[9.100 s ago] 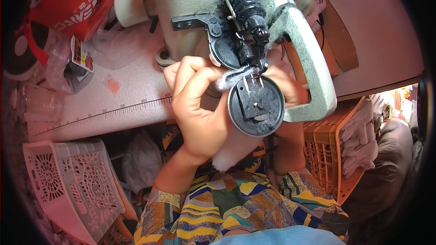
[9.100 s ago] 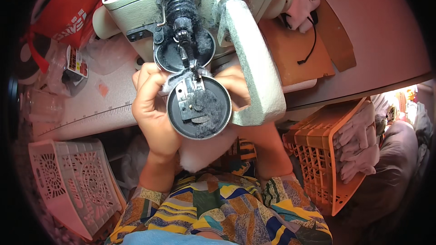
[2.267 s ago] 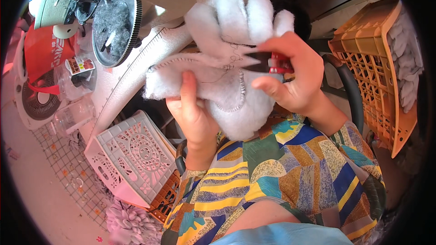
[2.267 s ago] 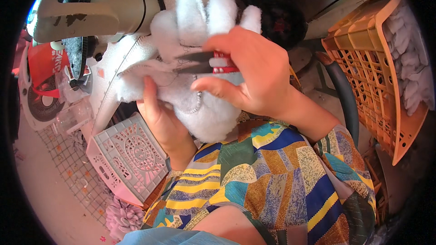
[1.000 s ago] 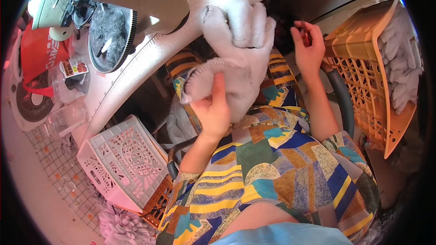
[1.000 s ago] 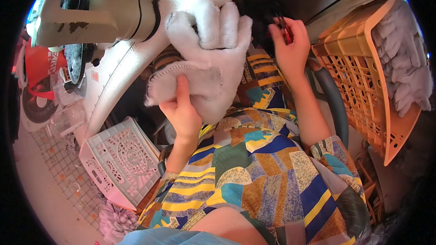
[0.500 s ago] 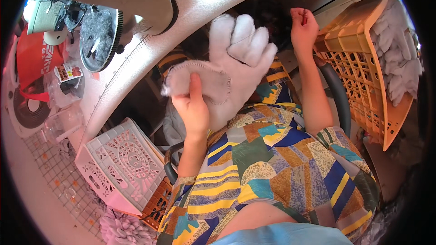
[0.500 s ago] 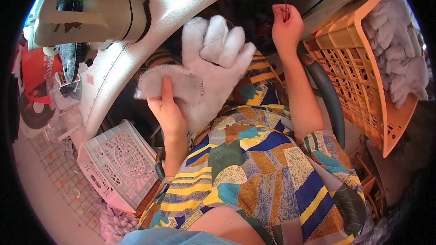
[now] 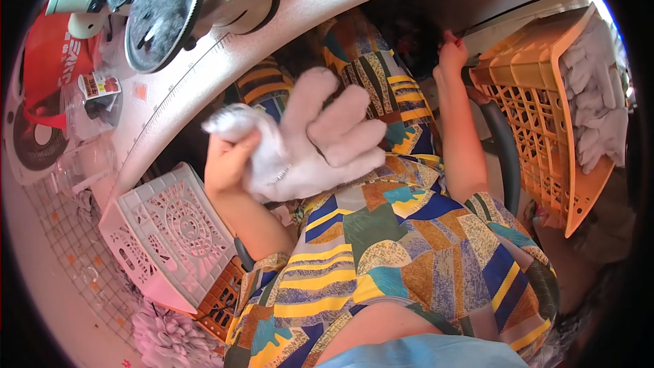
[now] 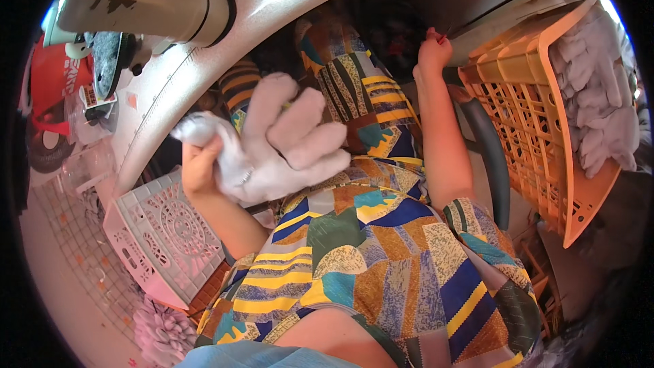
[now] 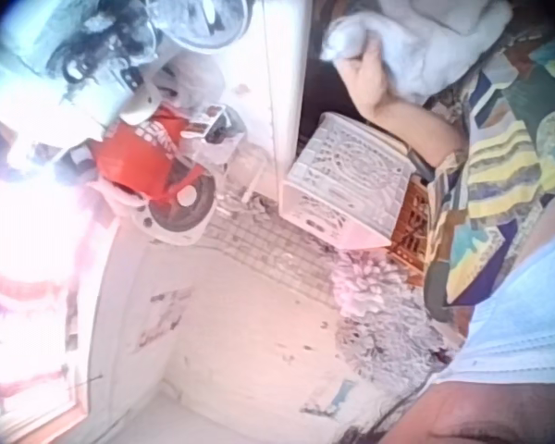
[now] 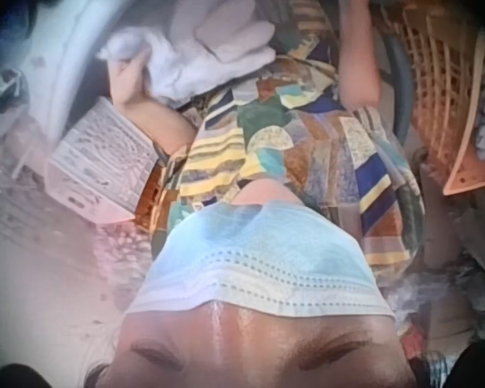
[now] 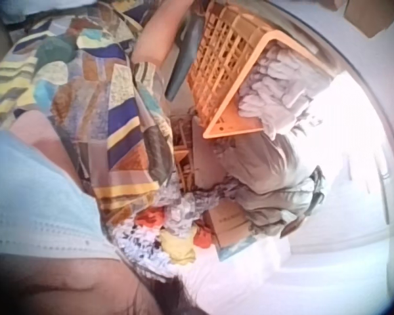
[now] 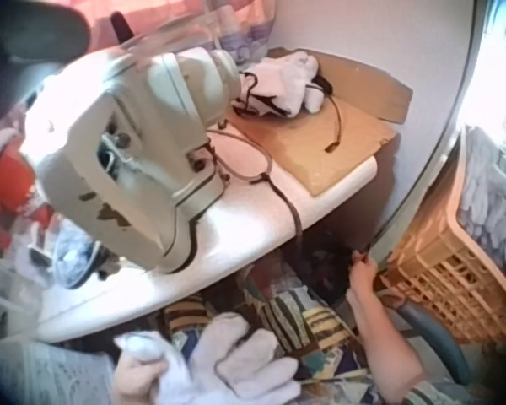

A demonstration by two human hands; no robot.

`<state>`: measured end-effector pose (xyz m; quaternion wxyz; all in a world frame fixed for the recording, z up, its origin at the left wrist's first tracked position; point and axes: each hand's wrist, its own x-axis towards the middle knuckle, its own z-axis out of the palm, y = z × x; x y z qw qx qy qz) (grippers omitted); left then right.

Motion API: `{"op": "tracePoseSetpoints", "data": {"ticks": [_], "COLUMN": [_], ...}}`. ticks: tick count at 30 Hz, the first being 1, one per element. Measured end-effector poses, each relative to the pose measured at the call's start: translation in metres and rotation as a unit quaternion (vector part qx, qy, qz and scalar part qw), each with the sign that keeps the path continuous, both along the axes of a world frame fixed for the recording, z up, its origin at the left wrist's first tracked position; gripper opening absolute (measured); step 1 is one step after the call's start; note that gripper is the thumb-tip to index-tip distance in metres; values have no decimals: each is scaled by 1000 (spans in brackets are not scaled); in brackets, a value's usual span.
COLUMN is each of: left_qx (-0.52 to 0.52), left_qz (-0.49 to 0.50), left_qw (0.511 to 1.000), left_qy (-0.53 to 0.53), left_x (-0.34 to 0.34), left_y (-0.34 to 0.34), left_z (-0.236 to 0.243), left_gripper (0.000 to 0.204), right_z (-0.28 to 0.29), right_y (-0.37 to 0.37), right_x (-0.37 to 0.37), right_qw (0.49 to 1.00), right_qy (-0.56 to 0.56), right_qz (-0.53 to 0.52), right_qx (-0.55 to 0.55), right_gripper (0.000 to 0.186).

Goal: Sewing, cutting thread, turning inside-out, and arranging fabric gloves at a sewing workstation.

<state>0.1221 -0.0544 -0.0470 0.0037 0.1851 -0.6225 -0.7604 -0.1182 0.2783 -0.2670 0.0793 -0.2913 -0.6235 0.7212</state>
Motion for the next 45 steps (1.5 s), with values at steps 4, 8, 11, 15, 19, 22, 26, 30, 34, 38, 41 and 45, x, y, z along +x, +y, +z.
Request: {"op": "tracePoseSetpoints", "data": {"ticks": [4,8,11,15,19,22,26,30,34,38,41,45], "left_qx": [-49,-3,30,44,-63,-145,-381,-506,-519,-464,-399,-346], "left_qz": [130,166,189,199,148,117,59,76,58,41,14,21], "left_qw": [990,986,981,977,976,958,882,796,751,794,834,857], "left_qy": [7,6,15,57,150,218,272,322,404,390,382,382], "left_x": [-24,-42,-55,-57,-50,-46,-49,-56,-61,-49,-48,-51], "left_y": [14,58,89,108,132,152,140,132,140,165,172,175], "left_z": [-1,-10,-6,-1,-2,4,3,6,5,-2,-3,3], "left_gripper": [17,17,20,19,25,41,48,41,36,38,37,37], "right_z": [31,161,226,217,201,203,206,204,206,223,227,224], "right_y": [-25,-57,-59,-59,-47,-50,-57,-60,-62,-57,-65,-61], "right_x": [24,103,145,151,133,131,131,127,128,104,93,94], "right_qw": [912,879,670,718,760,818,790,739,826,808,829,816], "right_qy": [67,251,339,359,368,328,379,483,398,376,389,416], "right_qz": [60,330,608,523,495,467,480,442,311,319,375,400], "right_qx": [400,236,257,285,205,77,34,160,250,322,145,46], "right_gripper": [48,75,71,62,51,39,37,34,29,34,27,10]}}
